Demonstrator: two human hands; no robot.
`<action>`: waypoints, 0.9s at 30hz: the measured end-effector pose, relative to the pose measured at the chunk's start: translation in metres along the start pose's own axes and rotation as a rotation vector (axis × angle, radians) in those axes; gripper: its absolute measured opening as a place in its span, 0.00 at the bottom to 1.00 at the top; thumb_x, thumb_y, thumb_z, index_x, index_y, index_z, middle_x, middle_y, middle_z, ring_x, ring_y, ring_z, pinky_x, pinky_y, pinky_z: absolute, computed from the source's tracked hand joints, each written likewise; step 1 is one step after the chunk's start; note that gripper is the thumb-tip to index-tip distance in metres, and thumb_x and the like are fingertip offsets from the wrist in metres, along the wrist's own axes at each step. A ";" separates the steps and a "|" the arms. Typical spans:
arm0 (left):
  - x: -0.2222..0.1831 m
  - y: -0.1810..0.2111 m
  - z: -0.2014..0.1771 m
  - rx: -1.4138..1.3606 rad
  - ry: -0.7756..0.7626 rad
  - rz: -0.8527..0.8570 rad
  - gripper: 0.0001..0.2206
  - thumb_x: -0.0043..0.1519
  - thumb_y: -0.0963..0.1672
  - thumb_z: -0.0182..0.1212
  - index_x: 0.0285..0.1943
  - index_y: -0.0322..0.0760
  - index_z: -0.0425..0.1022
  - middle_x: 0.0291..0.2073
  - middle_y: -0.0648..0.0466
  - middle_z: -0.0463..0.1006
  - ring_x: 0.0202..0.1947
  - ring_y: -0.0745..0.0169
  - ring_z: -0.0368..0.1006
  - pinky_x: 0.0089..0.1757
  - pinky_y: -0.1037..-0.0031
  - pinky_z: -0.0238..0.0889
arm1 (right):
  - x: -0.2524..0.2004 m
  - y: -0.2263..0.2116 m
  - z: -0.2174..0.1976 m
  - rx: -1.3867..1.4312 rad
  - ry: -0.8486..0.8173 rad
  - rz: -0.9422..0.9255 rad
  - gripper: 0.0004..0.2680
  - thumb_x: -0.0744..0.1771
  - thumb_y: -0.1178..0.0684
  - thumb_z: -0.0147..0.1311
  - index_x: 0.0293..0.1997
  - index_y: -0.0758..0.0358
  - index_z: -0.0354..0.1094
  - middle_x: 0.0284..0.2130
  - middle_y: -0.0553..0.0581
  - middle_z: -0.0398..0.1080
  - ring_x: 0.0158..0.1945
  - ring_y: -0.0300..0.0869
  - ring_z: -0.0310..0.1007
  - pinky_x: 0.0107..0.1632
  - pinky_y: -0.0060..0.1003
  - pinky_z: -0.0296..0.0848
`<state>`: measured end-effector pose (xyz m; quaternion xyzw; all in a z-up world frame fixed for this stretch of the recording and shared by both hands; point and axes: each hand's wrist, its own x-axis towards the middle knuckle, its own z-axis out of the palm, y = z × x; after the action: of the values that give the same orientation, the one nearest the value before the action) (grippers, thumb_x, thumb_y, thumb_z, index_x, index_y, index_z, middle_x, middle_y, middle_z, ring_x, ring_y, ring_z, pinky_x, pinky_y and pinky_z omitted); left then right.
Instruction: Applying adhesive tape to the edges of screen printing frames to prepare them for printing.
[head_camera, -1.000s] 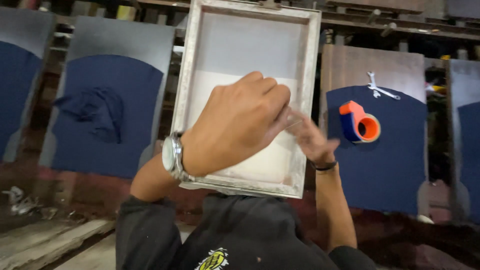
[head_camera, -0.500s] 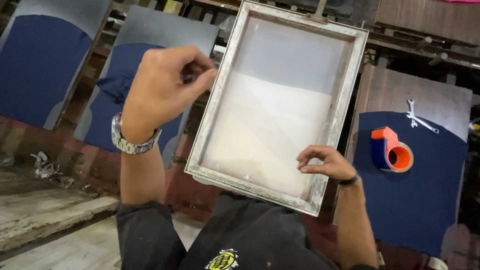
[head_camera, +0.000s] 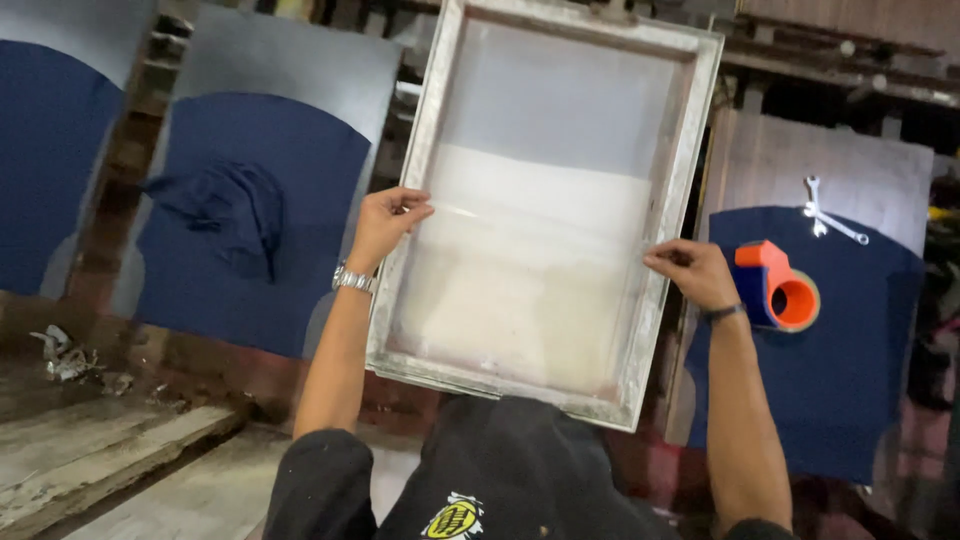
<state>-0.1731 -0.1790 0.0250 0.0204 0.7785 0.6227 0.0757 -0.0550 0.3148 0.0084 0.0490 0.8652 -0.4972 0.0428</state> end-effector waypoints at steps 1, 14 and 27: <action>0.008 -0.020 0.006 -0.004 -0.007 -0.008 0.12 0.54 0.38 0.74 0.46 0.35 0.84 0.30 0.49 0.84 0.21 0.71 0.71 0.26 0.81 0.65 | 0.002 0.003 0.002 -0.003 -0.001 0.011 0.06 0.64 0.58 0.69 0.42 0.66 0.80 0.32 0.61 0.78 0.35 0.44 0.74 0.40 0.38 0.71; 0.026 -0.029 0.050 0.744 0.212 -0.119 0.16 0.58 0.50 0.72 0.53 0.49 0.80 0.35 0.55 0.86 0.38 0.38 0.81 0.41 0.48 0.71 | 0.032 0.046 0.032 -0.363 0.149 0.023 0.05 0.65 0.51 0.70 0.42 0.49 0.81 0.33 0.50 0.78 0.34 0.44 0.76 0.40 0.37 0.74; 0.022 -0.076 0.064 0.882 0.401 0.091 0.30 0.54 0.48 0.75 0.68 0.50 0.70 0.32 0.67 0.85 0.34 0.59 0.81 0.38 0.64 0.73 | 0.032 0.029 0.042 -0.486 0.192 -0.034 0.14 0.66 0.49 0.71 0.53 0.55 0.72 0.33 0.49 0.79 0.44 0.49 0.79 0.48 0.44 0.75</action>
<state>-0.1811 -0.1312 -0.0650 -0.0357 0.9657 0.2279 -0.1189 -0.0816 0.2945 -0.0407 0.0697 0.9600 -0.2687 -0.0375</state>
